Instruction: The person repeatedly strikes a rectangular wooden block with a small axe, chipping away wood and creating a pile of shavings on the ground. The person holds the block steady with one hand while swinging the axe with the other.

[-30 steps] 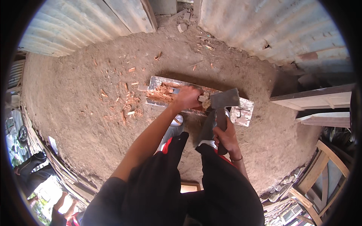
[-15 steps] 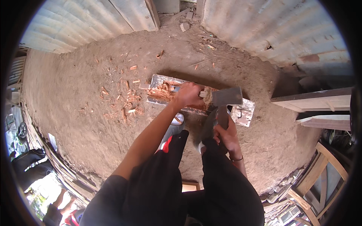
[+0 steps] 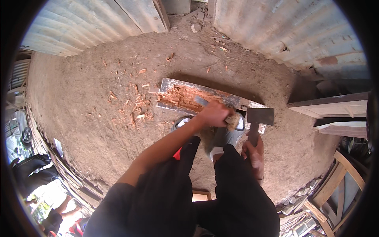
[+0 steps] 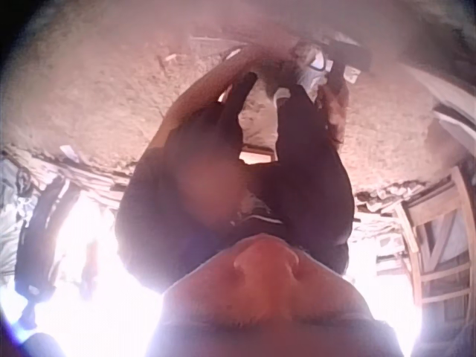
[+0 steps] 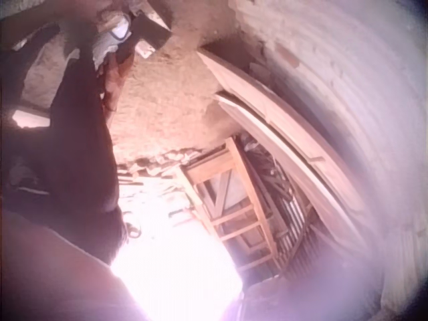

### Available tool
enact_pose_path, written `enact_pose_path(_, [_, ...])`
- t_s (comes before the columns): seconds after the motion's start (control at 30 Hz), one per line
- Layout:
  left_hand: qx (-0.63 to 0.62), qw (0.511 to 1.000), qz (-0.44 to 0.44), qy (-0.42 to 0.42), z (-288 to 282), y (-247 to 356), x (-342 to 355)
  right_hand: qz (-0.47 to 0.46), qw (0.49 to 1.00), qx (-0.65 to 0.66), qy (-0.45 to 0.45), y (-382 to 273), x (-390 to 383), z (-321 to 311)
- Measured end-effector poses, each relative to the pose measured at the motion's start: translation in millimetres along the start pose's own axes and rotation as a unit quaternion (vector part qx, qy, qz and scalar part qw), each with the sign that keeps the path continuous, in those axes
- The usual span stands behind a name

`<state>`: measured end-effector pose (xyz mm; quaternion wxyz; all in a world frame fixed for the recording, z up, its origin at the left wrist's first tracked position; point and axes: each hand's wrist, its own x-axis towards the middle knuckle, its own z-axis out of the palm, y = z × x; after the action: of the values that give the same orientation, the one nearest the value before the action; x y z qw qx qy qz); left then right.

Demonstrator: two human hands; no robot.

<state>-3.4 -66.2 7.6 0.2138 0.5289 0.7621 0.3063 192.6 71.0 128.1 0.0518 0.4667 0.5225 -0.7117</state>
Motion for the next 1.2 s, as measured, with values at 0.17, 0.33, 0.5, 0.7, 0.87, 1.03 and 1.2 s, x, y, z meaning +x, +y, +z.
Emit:
enact_pose_path(0.17, [0.006,0.998,-0.001,-0.061,2.6,1.8,18.8,-0.018,0.999,-0.029,-0.005,-6.8,-4.2,-3.4])
enact_pose_path(0.33, [0.043,0.995,-0.018,-0.087,-7.3,-52.0,1.8,-0.024,0.998,-0.058,-0.02,-10.4,-5.6,-0.9])
enact_pose_path(0.5, [0.017,0.995,-0.048,-0.089,-17.3,-63.1,-4.8,-0.046,0.994,-0.098,-0.026,-24.2,-9.2,7.7])
enact_pose_path(0.7, [-0.021,0.996,-0.088,0.006,-35.2,-60.8,-3.7,-0.164,0.984,-0.017,0.062,10.4,4.5,31.8])
enact_pose_path(0.87, [-0.048,0.992,-0.118,-0.003,-49.0,-57.7,-5.2,-0.206,0.942,-0.261,-0.041,27.0,47.0,44.3])
enact_pose_path(1.03, [-0.011,0.996,-0.087,-0.003,-33.9,-67.0,-7.4,-0.179,0.981,-0.066,0.039,33.0,36.4,61.8])
enact_pose_path(1.2, [-0.014,0.994,-0.105,-0.032,-31.8,-63.2,-9.0,-0.212,0.92,-0.327,-0.05,32.4,64.6,32.9])
